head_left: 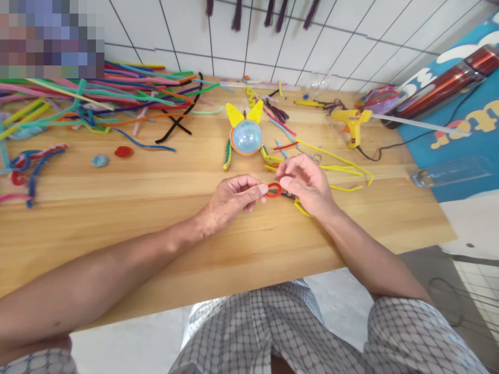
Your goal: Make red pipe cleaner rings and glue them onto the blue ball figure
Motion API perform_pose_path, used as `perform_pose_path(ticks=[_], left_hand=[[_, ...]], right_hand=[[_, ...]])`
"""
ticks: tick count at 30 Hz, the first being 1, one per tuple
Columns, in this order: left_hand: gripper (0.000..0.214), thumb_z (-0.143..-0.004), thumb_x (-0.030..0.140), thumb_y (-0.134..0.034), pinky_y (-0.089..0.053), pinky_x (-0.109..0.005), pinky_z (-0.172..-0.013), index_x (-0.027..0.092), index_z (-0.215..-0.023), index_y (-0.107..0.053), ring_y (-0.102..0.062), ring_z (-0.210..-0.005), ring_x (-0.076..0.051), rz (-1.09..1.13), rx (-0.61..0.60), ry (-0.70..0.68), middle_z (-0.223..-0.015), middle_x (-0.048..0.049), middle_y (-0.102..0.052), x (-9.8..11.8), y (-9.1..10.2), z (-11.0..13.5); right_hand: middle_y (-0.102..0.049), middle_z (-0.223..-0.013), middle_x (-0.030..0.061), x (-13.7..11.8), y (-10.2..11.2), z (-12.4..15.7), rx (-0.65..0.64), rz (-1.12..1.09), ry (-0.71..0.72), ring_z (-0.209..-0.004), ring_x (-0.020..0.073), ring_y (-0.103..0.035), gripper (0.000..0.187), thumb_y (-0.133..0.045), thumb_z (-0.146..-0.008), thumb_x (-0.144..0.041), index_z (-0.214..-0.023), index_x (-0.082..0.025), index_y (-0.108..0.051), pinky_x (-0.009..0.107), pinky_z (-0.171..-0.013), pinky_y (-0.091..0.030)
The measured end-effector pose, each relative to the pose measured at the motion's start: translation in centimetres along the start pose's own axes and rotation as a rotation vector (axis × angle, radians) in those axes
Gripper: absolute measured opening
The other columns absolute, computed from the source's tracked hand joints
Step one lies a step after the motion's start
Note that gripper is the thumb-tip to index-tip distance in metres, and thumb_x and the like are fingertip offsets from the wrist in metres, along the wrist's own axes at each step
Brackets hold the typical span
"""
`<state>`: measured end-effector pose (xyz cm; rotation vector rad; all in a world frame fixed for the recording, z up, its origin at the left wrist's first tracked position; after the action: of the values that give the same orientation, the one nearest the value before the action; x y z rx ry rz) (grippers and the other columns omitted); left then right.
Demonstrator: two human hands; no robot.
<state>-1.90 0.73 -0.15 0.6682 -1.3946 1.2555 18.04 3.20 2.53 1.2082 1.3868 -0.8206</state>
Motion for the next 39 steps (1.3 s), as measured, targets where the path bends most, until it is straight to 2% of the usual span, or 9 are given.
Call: perform_pose_path(ticks=[3,7,13,19,27,31,39], left_hand=[[0.045,-0.078,0.057,-0.095,-0.043,-0.023,-0.055,0.017,-0.079,-0.074,-0.052,-0.055,-0.007,-0.019,0.011,0.001,-0.076,-0.0017,-0.076,0.14,-0.03,0.14],[0.047,-0.074,0.058,-0.097,-0.042,-0.023,-0.054,0.017,-0.076,-0.073,-0.051,-0.054,-0.008,-0.043,0.032,0.011,-0.072,-0.0015,-0.073,0.28,-0.08,0.24],[0.047,-0.076,0.058,-0.095,-0.041,-0.023,-0.053,0.017,-0.076,-0.073,-0.051,-0.055,-0.008,-0.050,0.024,0.012,-0.072,-0.0016,-0.073,0.17,-0.06,0.18],[0.044,-0.080,0.056,-0.093,-0.042,-0.023,-0.055,0.017,-0.078,-0.074,-0.051,-0.056,-0.008,-0.035,0.011,-0.004,-0.073,-0.0019,-0.073,-0.15,0.07,0.12],[0.042,-0.081,0.055,-0.093,-0.041,-0.023,-0.055,0.017,-0.077,-0.076,-0.051,-0.056,-0.009,-0.056,0.007,0.003,-0.070,-0.0011,-0.070,0.04,-0.03,0.24],[0.042,-0.081,0.055,-0.092,-0.042,-0.023,-0.055,0.017,-0.077,-0.075,-0.051,-0.056,-0.009,-0.068,0.006,-0.011,-0.070,-0.0013,-0.071,0.13,-0.03,0.32],[0.045,-0.079,0.058,-0.093,-0.044,-0.023,-0.055,0.017,-0.077,-0.075,-0.051,-0.056,-0.009,-0.061,0.004,-0.017,-0.072,-0.0016,-0.072,0.17,-0.02,0.26]], right_hand=[[-0.063,-0.085,-0.0023,0.41,0.26,-0.45,0.018,-0.108,-0.011,-0.077,0.0166,-0.060,0.040,-0.085,-0.083,-0.044,-0.082,-0.027,-0.049,0.035,-0.077,-0.055],[-0.056,-0.075,-0.0023,0.12,0.17,-0.69,-0.005,-0.225,-0.010,-0.074,0.0191,-0.059,0.035,-0.074,-0.082,-0.038,-0.075,-0.027,-0.043,0.039,-0.078,-0.053],[-0.055,-0.077,-0.0010,-0.34,-0.03,-0.58,-0.027,-0.234,-0.012,-0.076,0.0215,-0.061,0.033,-0.071,-0.086,-0.044,-0.078,-0.027,-0.045,0.042,-0.080,-0.055],[-0.056,-0.077,-0.0012,-0.02,-0.01,-0.55,-0.028,-0.236,0.023,-0.073,0.0205,-0.061,0.027,-0.071,-0.090,-0.045,-0.083,-0.027,-0.052,0.041,-0.077,-0.057],[-0.052,-0.073,-0.0020,-0.33,0.00,-0.67,0.026,-0.198,0.076,-0.071,0.0194,-0.056,0.025,-0.071,-0.079,-0.035,-0.076,-0.027,-0.048,0.038,-0.072,-0.054],[-0.050,-0.074,-0.0017,-0.56,-0.02,-0.65,0.016,-0.169,0.110,-0.070,0.0194,-0.054,0.024,-0.070,-0.079,-0.033,-0.076,-0.028,-0.046,0.039,-0.071,-0.054],[-0.050,-0.074,-0.0021,-0.53,-0.06,-0.53,0.034,-0.203,0.071,-0.068,0.0189,-0.051,0.024,-0.068,-0.072,-0.030,-0.077,-0.028,-0.045,0.039,-0.070,-0.051]])
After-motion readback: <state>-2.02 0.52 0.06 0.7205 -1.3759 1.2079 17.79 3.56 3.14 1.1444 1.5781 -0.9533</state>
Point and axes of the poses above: each hand's wrist, its own z-axis away from the middle knuckle, its own y-axis out of the back of the hand, x = y × z, the point moved 3 cm from there along -z, towards the middle knuckle
